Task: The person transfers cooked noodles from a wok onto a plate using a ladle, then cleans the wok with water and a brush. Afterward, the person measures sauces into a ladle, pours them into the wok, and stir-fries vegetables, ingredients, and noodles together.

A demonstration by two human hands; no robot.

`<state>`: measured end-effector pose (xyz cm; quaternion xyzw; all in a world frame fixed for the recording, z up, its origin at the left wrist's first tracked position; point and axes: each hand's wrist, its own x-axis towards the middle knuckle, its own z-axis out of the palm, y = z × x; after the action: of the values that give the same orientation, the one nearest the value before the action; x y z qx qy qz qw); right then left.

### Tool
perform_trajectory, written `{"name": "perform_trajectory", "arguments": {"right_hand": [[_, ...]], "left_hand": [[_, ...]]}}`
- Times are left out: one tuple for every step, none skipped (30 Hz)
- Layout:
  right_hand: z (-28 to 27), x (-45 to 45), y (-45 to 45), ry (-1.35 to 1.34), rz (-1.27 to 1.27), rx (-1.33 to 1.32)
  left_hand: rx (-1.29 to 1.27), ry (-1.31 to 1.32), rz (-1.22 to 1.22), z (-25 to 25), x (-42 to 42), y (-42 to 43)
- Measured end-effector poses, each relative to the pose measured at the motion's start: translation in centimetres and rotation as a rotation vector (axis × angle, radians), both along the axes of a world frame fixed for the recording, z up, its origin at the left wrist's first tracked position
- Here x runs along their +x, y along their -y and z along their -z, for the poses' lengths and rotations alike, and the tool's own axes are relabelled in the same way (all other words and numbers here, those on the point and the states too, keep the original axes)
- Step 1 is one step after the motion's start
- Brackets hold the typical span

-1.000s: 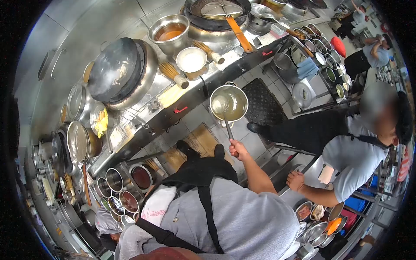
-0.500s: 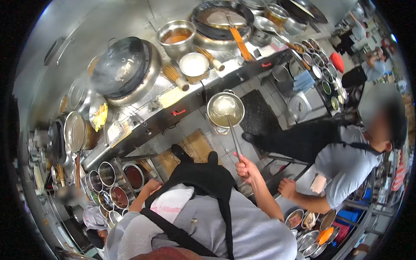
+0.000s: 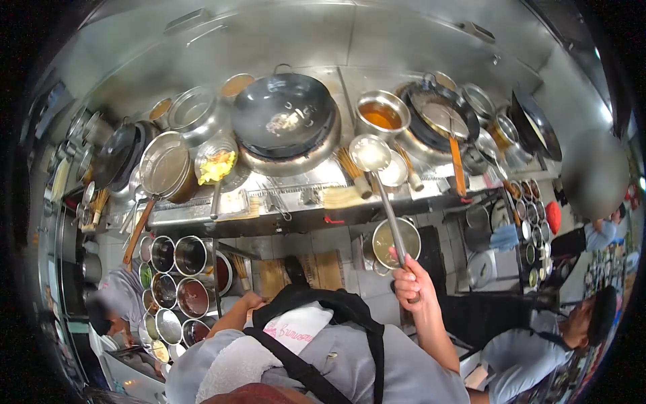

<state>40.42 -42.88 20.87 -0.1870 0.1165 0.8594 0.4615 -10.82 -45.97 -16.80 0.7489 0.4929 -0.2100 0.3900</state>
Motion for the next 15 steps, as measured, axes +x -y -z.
{"name": "perform_trajectory", "arguments": {"right_hand": [[0.3, -0.8, -2.0, -0.088, -0.020, 0.051], [0.6, -1.7, -4.0, -0.178, -0.042, 0.100], [1.1, -2.8, -6.1, -0.176, -0.050, 0.122], [1.8, -3.9, -8.3, -0.185, -0.077, 0.149], [2.4, -5.1, -10.3, -0.156, -0.090, 0.141], [3.1, -6.2, -12.1, -0.129, -0.100, 0.134], [4.2, -6.9, -14.1, -0.038, -0.142, 0.162], [5.2, -7.7, -16.0, 0.052, -0.180, 0.191], [5.5, -8.5, -17.7, 0.135, -0.211, 0.204], [6.1, -9.1, -19.2, 0.128, -0.216, 0.212], [6.7, -9.6, -20.7, 0.408, -0.259, 0.271], [6.6, -10.1, -21.8, 0.689, -0.296, 0.327], [6.3, -10.6, -22.8, 0.939, -0.330, 0.409], [5.8, -10.9, -23.6, 1.191, -0.361, 0.487], [5.0, -10.8, -24.2, 1.356, -0.383, 0.654]], "left_hand": [[-0.019, -0.062, 0.064, 2.1, -1.1, 1.0], [-0.087, -0.107, -0.148, 5.0, -2.7, 2.9], [-0.157, -0.149, -0.361, 6.8, -3.6, 4.0], [-0.150, -0.130, -0.355, 4.5, -3.8, 4.8], [-0.143, -0.110, -0.348, 2.9, -4.2, 5.8], [-0.145, -0.089, -0.354, 1.9, -4.5, 6.8], [-0.128, -0.070, -0.344, 1.5, -4.7, 7.8], [-0.109, -0.057, -0.333, 2.2, -5.2, 9.2], [-0.090, -0.048, -0.322, 3.1, -5.6, 10.3], [-0.076, -0.037, -0.310, 3.6, -5.9, 11.4], [-0.061, -0.025, -0.300, 3.9, -6.2, 12.2], [-0.044, -0.019, -0.286, 4.2, -6.3, 12.9], [-0.030, -0.009, -0.275, 4.5, -6.5, 13.4], [-0.022, 0.002, -0.261, 4.6, -6.5, 13.7], [-0.007, 0.003, -0.247, 4.7, -6.4, 13.9]]}}
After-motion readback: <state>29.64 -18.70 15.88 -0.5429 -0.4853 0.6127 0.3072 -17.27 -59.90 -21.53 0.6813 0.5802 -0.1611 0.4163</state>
